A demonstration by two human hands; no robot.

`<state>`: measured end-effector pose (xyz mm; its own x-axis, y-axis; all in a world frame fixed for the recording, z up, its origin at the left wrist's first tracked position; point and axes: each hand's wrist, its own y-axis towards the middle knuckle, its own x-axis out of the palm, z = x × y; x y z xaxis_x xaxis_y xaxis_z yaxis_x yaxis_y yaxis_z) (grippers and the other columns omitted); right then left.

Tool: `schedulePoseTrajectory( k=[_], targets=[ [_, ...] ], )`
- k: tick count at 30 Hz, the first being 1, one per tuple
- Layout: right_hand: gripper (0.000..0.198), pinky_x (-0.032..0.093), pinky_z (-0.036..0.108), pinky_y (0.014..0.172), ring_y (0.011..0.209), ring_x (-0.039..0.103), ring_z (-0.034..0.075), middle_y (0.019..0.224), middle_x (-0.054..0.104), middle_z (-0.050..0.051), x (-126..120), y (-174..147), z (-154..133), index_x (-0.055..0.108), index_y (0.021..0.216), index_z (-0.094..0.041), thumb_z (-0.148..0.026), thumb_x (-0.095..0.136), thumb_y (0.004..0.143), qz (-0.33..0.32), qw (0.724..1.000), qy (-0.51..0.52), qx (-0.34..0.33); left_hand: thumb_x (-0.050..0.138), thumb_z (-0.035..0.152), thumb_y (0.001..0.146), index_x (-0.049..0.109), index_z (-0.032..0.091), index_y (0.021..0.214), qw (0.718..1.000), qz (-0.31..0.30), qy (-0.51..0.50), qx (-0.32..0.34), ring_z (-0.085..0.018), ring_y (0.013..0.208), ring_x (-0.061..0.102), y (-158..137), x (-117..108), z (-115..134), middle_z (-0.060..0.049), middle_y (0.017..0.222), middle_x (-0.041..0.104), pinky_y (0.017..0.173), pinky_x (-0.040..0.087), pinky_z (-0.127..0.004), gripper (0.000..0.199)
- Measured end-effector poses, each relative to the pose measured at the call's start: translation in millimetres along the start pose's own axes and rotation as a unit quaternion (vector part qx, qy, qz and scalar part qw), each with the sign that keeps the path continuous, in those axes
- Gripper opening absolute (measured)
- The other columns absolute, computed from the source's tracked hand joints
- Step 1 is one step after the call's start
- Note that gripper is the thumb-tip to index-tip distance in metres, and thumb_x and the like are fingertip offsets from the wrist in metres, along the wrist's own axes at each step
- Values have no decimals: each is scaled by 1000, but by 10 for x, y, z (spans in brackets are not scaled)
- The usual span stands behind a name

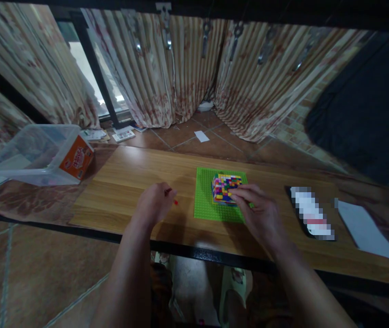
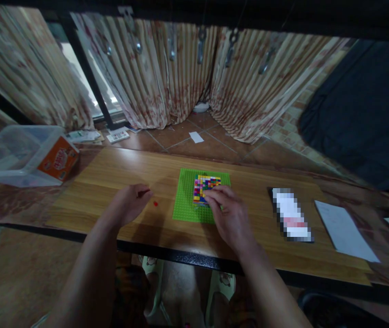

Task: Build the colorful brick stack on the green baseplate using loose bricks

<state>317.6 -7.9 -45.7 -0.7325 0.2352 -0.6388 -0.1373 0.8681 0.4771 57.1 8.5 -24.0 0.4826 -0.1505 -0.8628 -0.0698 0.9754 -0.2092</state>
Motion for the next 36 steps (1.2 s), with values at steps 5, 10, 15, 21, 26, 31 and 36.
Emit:
schedulePoseTrajectory(
  k=[5,10,15,21,26,31,36],
  targets=[
    [16,54,36,78,86,66,20,95,67,5,-98,-10,149,75,90,-25,-29,60,91,-10,1000,-17,19,47,32,90,67,17,76,1000,-9,9,18,-16,67,57,36,80,57,-5,72,66,62,35,-27,28],
    [15,53,37,83,90,66,20,96,67,5,-47,-33,151,73,89,-23,-27,59,92,-33,999,-12,22,48,32,89,67,18,74,1000,-11,10,18,-16,69,57,58,107,92,-6,74,67,64,36,-27,28],
    [16,53,38,84,90,65,20,97,66,5,-3,-32,156,72,89,-23,-27,57,93,-53,998,-4,21,49,32,89,67,18,73,1000,-9,20,15,-15,66,56,51,103,115,-6,73,67,62,35,-27,28],
    [21,53,41,84,90,65,22,97,67,7,27,-11,166,72,89,-22,-26,53,94,-54,998,-28,8,50,33,88,69,19,75,1000,-12,16,11,-16,64,56,54,114,111,-5,72,68,60,35,-27,27],
    [24,53,41,86,93,64,23,97,66,8,55,-26,163,73,92,-22,-25,50,96,-57,995,-78,-23,49,33,88,69,19,75,1000,-14,18,10,-16,65,58,55,120,103,-6,73,68,62,37,-27,28],
    [23,53,40,84,91,64,23,96,67,8,70,-31,159,73,89,-21,-24,51,95,-54,995,-82,-18,48,34,88,69,19,74,1000,-20,18,17,-17,68,60,64,136,69,-7,75,69,64,38,-28,29],
    [19,53,36,80,86,66,20,94,67,5,86,-27,140,72,85,-23,-24,55,93,-21,998,-49,17,48,34,87,67,19,73,1000,-19,16,18,-17,70,61,74,139,59,-7,77,70,65,39,-27,28]
  ],
)
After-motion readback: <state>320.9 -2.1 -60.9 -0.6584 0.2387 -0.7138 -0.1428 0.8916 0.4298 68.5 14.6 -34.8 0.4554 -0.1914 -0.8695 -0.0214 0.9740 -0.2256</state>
